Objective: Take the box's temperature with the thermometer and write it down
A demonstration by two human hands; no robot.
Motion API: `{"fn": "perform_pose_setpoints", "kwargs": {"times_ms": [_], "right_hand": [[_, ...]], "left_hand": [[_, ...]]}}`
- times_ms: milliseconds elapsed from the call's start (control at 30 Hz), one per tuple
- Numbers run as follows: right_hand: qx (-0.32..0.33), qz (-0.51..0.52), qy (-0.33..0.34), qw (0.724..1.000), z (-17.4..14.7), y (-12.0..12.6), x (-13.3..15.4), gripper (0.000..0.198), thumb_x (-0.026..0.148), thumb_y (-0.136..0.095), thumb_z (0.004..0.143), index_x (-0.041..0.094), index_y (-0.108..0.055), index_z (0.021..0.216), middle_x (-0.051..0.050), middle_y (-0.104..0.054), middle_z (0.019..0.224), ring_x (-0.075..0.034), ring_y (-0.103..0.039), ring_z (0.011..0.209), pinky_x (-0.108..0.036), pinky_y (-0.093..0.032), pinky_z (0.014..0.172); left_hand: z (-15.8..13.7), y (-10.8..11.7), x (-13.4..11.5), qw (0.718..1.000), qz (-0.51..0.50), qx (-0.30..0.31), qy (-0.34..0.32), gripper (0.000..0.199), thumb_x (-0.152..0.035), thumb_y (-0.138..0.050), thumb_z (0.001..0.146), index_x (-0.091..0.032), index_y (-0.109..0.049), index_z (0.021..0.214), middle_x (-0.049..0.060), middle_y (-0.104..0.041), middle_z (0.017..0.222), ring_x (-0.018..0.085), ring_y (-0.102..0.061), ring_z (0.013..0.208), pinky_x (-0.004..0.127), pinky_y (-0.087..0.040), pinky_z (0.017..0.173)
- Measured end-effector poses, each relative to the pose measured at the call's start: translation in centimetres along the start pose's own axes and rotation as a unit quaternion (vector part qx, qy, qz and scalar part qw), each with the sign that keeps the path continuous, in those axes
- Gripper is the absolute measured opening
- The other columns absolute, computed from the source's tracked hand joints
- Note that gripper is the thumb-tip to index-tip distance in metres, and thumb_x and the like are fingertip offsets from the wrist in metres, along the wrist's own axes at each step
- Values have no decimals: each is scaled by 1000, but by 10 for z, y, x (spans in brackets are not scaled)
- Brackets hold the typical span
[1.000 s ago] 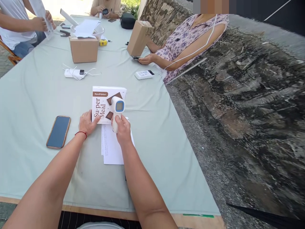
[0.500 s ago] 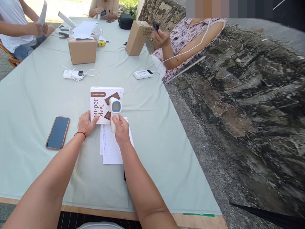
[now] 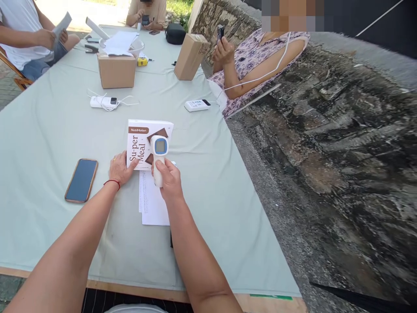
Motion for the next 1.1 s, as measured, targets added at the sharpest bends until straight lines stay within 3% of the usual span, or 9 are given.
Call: {"fn": "perform_pose_setpoints", "kwargs": {"times_ms": [167, 300, 600, 733, 867, 1000, 1100], "right_hand": [[24, 35, -19, 999, -19, 0, 19, 40, 54, -69, 72, 18, -62, 88, 1, -51, 65, -14, -49, 62, -27, -45, 61], [12, 16, -37, 999, -39, 20, 21, 42, 55, -71, 70, 18, -62, 87, -1, -54, 70, -13, -47, 61, -27, -44, 59], [-94, -47, -73, 992, -87, 90, -21, 41, 55, -70, 68, 18, -57, 79, 0, -53, 67, -13, -45, 60, -26, -40, 56], [-139, -10, -89, 986, -93, 97, -34, 43, 55, -71, 65, 17, -56, 79, 0, -55, 69, -13, -48, 62, -26, -42, 59], [-138, -7, -103, 985, -93, 100, -34, 46, 54, -72, 64, 16, -60, 87, -4, -62, 81, -16, -55, 72, -30, -46, 69], [-155, -124, -93, 976, -91, 117, -29, 59, 57, -69, 66, 15, -63, 106, -10, -66, 103, -23, -60, 91, -37, -48, 82], [-193, -302, -75, 930, -89, 133, -31, 65, 57, -66, 65, 16, -62, 115, -13, -64, 113, -28, -59, 101, -42, -47, 87]], "left_hand": [[1, 0, 1, 1000, -4, 2, 3, 49, -56, -38, 97, -16, -53, 120, 14, -63, 113, 32, -54, 111, 45, -40, 97], [3, -1, 3, 1000, -1, 4, 6, 49, -56, -37, 97, -16, -54, 121, 14, -62, 114, 32, -53, 112, 46, -40, 97], [6, -1, 3, 1000, 6, -7, 5, 48, -56, -35, 97, -18, -55, 117, 14, -63, 110, 32, -54, 109, 46, -41, 95], [7, -1, 4, 1000, 13, -8, 10, 48, -56, -35, 96, -18, -55, 118, 15, -62, 111, 32, -54, 109, 46, -41, 95], [7, 1, 2, 1000, 15, -16, 7, 48, -55, -35, 97, -18, -57, 118, 14, -63, 109, 31, -55, 107, 44, -41, 95], [7, 1, 1, 1000, 14, -18, 4, 50, -56, -35, 97, -18, -57, 121, 14, -63, 110, 31, -55, 108, 44, -42, 95], [7, 1, 1, 1000, 13, -17, 3, 52, -57, -33, 96, -18, -58, 121, 14, -63, 110, 32, -55, 108, 44, -42, 94]]}}
Point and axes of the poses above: each hand's wrist, its own z-axis towards the middle knuckle, its own y-axis out of the back of the hand, x = y × z, the point moved 5 cm from there along z, towards the middle knuckle
